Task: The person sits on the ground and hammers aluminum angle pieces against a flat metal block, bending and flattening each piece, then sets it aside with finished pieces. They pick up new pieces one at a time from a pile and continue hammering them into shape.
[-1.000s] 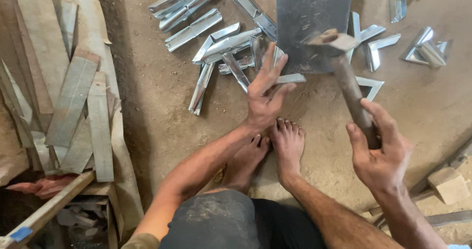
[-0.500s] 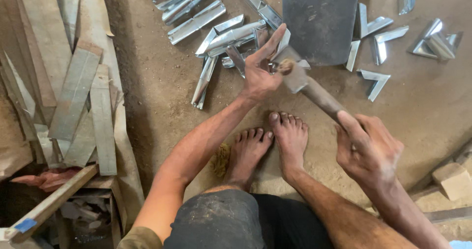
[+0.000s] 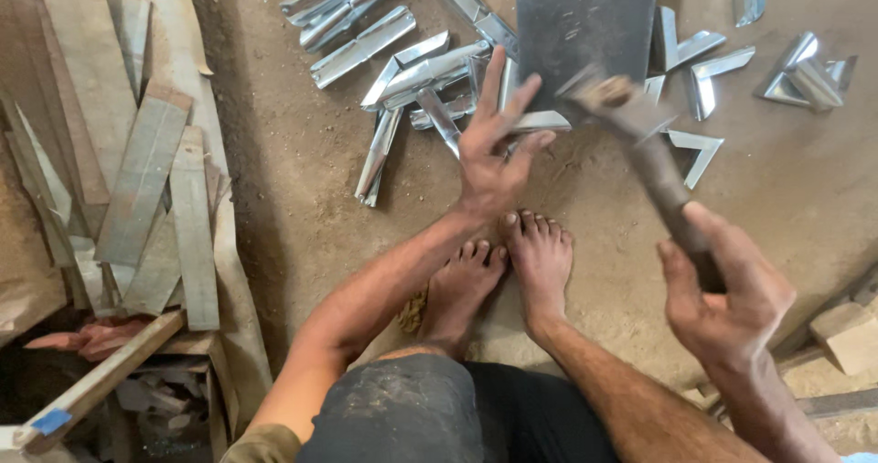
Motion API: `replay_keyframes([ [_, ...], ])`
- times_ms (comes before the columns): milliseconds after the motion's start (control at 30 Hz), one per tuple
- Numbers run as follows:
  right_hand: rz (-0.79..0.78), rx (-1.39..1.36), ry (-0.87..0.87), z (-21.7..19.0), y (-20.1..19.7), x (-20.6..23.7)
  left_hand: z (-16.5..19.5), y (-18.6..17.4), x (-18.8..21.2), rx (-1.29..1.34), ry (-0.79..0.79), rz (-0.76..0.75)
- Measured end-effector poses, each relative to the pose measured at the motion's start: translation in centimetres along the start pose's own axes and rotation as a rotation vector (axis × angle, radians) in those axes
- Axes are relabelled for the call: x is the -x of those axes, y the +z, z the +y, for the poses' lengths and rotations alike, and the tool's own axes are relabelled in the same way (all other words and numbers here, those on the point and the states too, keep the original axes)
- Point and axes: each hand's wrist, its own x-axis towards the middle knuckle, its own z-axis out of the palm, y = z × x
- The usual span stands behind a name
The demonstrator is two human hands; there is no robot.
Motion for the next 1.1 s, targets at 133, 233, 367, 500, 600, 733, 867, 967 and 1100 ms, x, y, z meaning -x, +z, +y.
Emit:
replay_keyframes([
  [133, -0.039, -0.021, -0.208, -2.6, -0.2, -1.1, -1.4, 0.4, 0.0, 0.095, -0.041, -0.026],
  [233, -0.024, -0.013, -0.226, -3.6, -0.2, -2.3, -1.3, 0.3, 1.0, 0.206, 0.056, -0.027],
  [367, -0.028, -0.098, -0.155, -3.8, -0.4, -3.0, -2.1, 0.1, -0.2, 0.091, -0.08, -0.065],
  [500, -0.015, -0.019, -0.2, -3.7, -0.1, -3.0, -2.5, -0.6, -2.0, 0.494, -0.161, -0.226],
  [600, -0.067, 0.082, -0.211, -3.3, 1.0, -3.5, -1.8, -0.6, -1.8, 0.681, -0.247, -0.181],
  [733, -0.097, 0.066, -0.009, -2.1, 1.8, -3.8, -0.9, -0.1, -1.1, 0.402, -0.299, -0.048],
  [867, -0.043, 0.017, 0.009, -1.7, 1.3, -2.7, -1.5, -0.3, -1.6, 0.359, -0.206, -0.157],
  [967, -0.052, 0.035, -0.148, -2.0, 1.6, -2.1, -2.1, -0.9, -2.2, 0.56, -0.253, -0.202],
  [1100, -0.114, 0.246, -0.158, -2.4, 2.5, -2.9, -1.9, -1.2, -2.4, 0.577, -0.349, -0.192],
])
